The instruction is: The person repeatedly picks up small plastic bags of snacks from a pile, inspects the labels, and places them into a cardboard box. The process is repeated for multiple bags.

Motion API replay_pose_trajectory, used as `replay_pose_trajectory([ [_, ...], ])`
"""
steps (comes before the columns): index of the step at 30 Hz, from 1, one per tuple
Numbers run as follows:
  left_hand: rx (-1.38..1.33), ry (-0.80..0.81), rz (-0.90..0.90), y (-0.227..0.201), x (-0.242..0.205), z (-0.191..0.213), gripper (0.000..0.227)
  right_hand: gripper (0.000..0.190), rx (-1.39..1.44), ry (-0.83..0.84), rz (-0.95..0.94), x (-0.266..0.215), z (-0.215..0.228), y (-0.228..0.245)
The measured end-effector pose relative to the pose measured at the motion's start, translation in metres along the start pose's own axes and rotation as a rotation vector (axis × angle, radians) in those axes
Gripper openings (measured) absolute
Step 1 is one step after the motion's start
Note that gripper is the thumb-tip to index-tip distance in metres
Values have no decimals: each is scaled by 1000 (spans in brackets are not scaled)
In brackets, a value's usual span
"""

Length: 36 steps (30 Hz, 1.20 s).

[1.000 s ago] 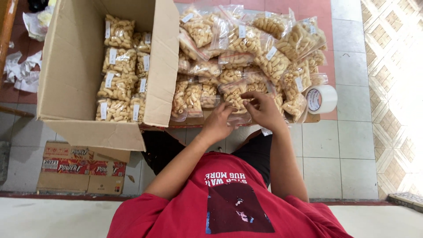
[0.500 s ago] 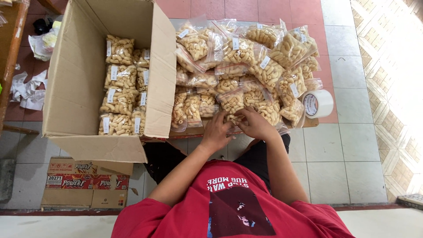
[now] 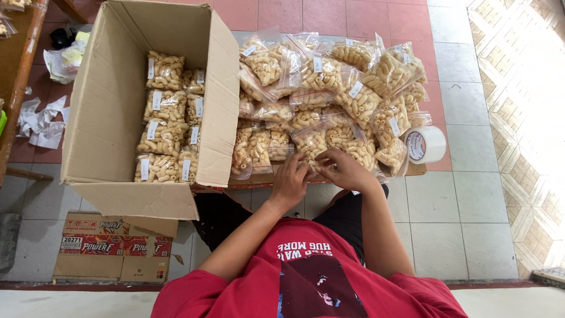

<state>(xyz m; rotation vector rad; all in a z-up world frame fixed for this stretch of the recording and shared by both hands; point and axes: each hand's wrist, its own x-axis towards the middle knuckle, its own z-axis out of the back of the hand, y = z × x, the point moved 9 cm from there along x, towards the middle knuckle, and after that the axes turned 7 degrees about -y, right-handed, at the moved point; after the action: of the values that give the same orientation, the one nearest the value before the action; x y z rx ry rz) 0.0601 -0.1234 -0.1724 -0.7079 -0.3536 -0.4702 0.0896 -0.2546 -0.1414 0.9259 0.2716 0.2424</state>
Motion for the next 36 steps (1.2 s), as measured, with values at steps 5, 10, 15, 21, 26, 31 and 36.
replay_pose_trajectory([
  [5,-77,-100,56,-4,27,30,15,47,58,-84,65,-9,31,30],
  [10,-175,-225,125,-4,50,56,15,22,44,-324,122,-9,51,29],
  [15,-603,-234,332,-20,67,97,66,14,172,-440,189,-12,62,40],
  [21,-727,-71,479,13,51,65,25,5,395,-495,171,-8,59,-9],
  [26,-768,-125,488,18,55,63,10,10,430,-488,199,-5,57,-6],
  [31,-790,-163,469,12,59,70,8,12,425,-492,294,-9,62,50],
  [36,-773,-159,490,17,55,70,14,4,368,-523,302,-2,52,30],
])
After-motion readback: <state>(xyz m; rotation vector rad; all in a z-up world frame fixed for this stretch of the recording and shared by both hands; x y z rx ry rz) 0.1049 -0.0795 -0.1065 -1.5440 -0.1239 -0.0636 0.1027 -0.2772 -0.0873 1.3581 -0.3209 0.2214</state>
